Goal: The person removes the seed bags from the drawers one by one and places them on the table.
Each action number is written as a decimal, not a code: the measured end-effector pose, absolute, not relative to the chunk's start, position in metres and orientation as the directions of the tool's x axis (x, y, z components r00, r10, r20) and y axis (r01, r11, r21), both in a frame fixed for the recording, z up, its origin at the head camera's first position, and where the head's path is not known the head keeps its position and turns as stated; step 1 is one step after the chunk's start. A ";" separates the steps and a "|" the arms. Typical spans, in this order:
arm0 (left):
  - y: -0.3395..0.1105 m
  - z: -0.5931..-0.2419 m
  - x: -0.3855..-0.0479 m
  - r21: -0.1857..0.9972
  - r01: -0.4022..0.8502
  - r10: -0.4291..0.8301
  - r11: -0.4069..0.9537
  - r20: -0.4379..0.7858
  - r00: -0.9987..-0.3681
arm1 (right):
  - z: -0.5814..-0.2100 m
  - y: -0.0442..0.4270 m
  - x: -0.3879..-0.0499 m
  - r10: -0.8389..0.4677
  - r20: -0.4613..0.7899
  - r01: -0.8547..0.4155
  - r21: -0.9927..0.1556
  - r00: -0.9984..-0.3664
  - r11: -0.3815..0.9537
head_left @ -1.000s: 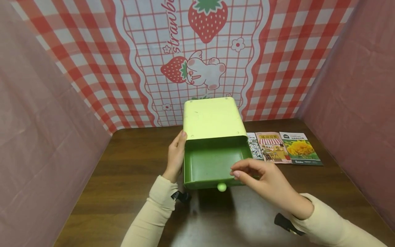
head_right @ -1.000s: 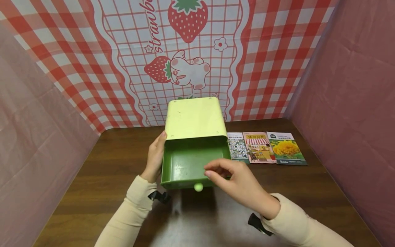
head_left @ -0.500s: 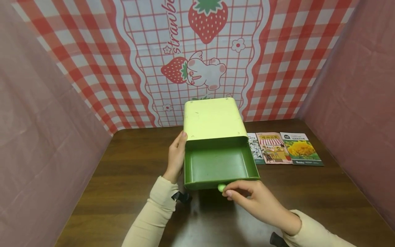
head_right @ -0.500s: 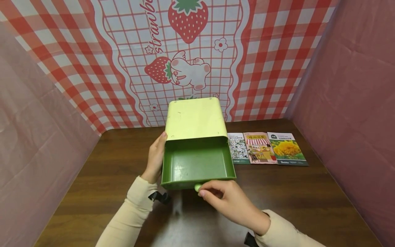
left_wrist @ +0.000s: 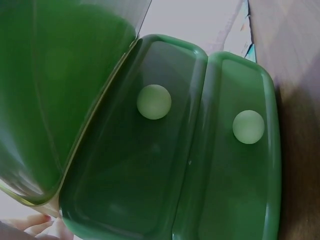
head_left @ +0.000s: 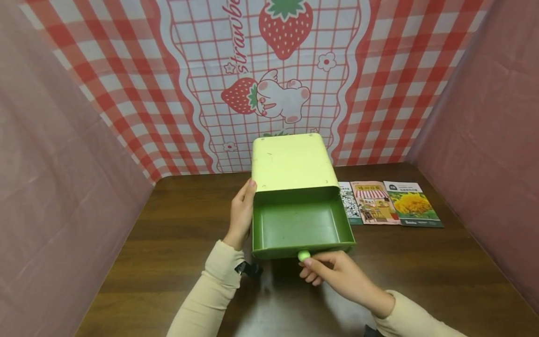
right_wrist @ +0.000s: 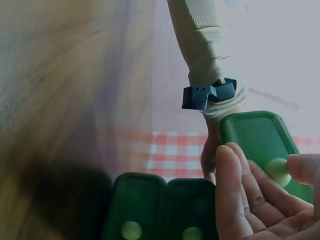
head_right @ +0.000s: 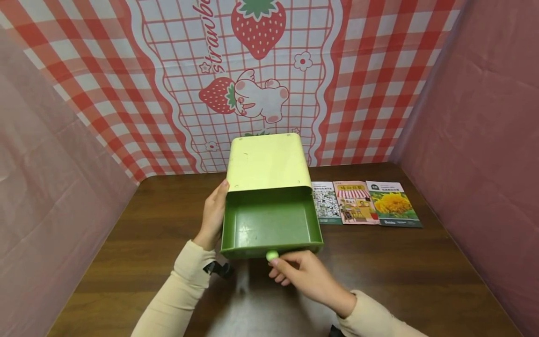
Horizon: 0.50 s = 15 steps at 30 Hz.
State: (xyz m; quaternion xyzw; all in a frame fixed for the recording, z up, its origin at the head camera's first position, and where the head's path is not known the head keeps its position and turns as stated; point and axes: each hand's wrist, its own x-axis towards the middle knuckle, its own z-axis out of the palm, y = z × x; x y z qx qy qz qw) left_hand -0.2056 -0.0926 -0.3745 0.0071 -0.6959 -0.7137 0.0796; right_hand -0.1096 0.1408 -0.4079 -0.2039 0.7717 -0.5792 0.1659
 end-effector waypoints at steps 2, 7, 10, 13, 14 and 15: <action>-0.092 -0.375 -0.205 0.994 0.105 -0.121 -0.015 0.103 -0.987 | -0.410 0.140 -0.110 -0.508 -0.033 -0.095 -0.970 -0.861 0.225; -0.093 -0.374 -0.206 0.994 0.110 -0.119 -0.015 0.107 -0.987 | -0.411 0.138 -0.109 -0.502 -0.063 -0.042 -0.980 -0.862 0.195; -0.093 -0.374 -0.206 0.994 0.108 -0.119 -0.016 0.106 -0.987 | -0.411 0.138 -0.110 -0.501 -0.079 -0.011 -0.985 -0.862 0.174; -0.092 -0.374 -0.206 0.994 0.105 -0.117 -0.013 0.103 -0.988 | -0.411 0.137 -0.111 -0.503 -0.085 0.016 -0.990 -0.860 0.140; -0.092 -0.374 -0.206 0.995 0.103 -0.117 -0.010 0.101 -0.988 | -0.411 0.137 -0.111 -0.503 -0.084 0.022 -0.992 -0.860 0.128; -0.092 -0.373 -0.207 0.995 0.104 -0.116 -0.010 0.102 -0.988 | -0.411 0.137 -0.112 -0.502 -0.083 0.027 -0.993 -0.861 0.117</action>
